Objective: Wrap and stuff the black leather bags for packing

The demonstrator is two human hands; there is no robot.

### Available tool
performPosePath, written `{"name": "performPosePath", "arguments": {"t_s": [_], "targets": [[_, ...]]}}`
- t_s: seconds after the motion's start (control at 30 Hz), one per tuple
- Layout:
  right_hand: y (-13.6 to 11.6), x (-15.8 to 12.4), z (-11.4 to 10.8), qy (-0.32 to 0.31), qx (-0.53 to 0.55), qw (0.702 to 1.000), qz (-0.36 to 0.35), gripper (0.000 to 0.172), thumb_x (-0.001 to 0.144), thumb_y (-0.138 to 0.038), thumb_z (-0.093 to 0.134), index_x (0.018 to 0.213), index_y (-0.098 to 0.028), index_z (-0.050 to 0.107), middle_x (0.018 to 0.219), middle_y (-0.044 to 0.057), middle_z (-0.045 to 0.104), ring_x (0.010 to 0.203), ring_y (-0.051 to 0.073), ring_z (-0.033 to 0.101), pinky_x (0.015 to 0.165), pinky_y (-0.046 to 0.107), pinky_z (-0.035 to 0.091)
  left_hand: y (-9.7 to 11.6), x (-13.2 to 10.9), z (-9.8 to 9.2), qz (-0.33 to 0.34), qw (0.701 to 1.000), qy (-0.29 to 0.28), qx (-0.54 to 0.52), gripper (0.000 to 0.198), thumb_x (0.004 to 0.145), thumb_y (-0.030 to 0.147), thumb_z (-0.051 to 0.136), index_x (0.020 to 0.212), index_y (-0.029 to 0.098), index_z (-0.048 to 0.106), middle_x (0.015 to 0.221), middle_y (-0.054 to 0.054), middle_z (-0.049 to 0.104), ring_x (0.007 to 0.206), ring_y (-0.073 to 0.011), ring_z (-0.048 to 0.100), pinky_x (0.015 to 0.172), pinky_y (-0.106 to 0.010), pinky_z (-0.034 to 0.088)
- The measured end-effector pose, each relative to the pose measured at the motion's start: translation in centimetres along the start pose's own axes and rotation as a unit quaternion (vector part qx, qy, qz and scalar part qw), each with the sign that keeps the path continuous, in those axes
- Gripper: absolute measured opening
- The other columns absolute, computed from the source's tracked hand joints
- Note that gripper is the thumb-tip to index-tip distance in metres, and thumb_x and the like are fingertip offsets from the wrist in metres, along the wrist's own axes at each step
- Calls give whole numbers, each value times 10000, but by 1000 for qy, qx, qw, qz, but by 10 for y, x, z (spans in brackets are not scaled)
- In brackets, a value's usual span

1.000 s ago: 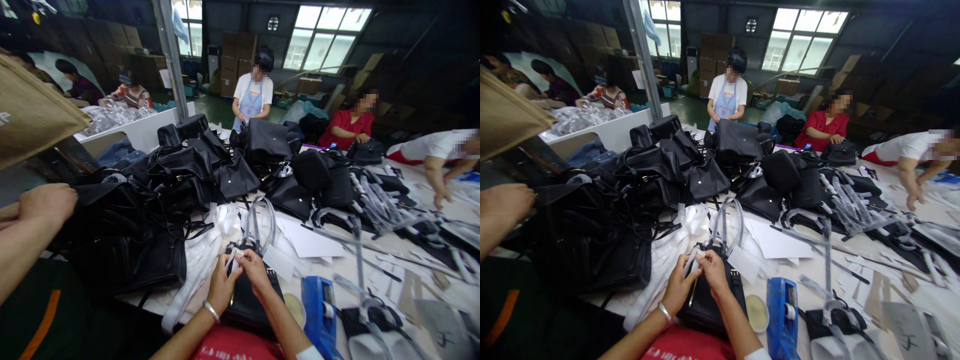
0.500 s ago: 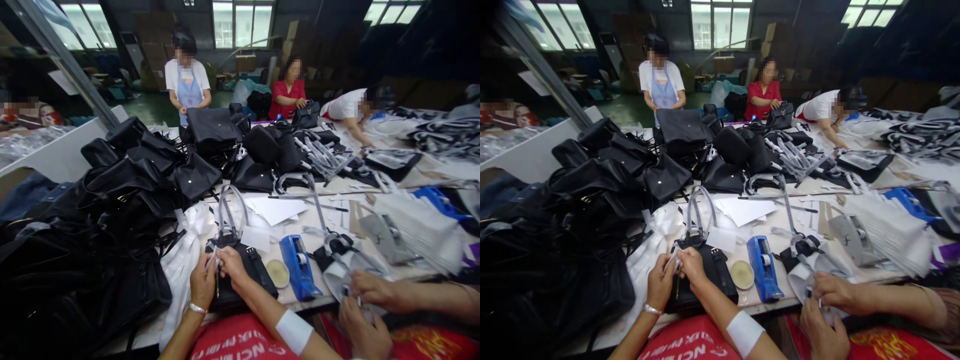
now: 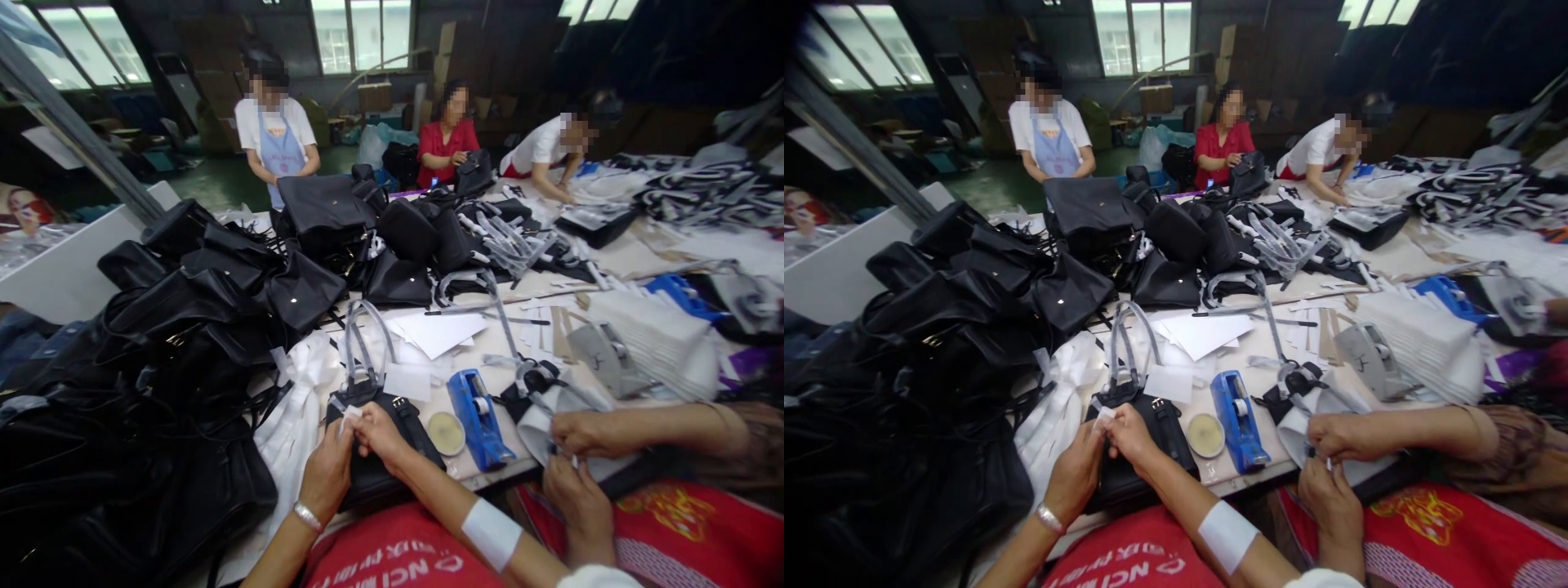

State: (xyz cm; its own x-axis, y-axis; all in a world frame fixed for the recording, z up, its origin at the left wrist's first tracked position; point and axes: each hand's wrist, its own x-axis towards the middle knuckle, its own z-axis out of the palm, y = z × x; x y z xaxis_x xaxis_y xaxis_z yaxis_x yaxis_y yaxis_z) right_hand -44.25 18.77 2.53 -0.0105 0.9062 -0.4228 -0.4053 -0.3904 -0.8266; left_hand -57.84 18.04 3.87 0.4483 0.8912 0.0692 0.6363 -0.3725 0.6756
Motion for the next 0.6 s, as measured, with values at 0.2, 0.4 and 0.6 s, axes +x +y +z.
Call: {"name": "performPosePath", "arguments": {"t_s": [0.2, 0.4, 0.6], "targets": [[7, 4, -11, -17, -130, 990, -58, 232, 817, -413, 557, 904, -209, 487, 551, -85, 496, 383, 76, 449, 384, 181, 370, 10, 15, -14, -275, 873, -36, -400, 444, 760, 468, 617, 1100, 188, 561, 860, -46, 689, 762, -200, 654, 730, -327, 519], [-15, -11, -22, 15, -475, 853, -214, 156, 860, -339, 537, 965, -224, 546, 742, -4, 622, 693, 166, 590, 595, 233, 374, 5, 22, -9, -299, 852, -99, -419, 365, 683, 437, 711, 877, 146, 605, 770, -22, 672, 609, -109, 592, 576, -200, 472], [-45, -69, -131, 314, -569, 744, -158, 207, 931, -275, 381, 922, -195, 572, 899, 94, 629, 860, 208, 561, 752, 295, 358, -5, 19, -11, -309, 852, -86, -413, 354, 693, 460, 697, 822, 144, 603, 727, -11, 654, 564, -84, 551, 528, -169, 445]]}}
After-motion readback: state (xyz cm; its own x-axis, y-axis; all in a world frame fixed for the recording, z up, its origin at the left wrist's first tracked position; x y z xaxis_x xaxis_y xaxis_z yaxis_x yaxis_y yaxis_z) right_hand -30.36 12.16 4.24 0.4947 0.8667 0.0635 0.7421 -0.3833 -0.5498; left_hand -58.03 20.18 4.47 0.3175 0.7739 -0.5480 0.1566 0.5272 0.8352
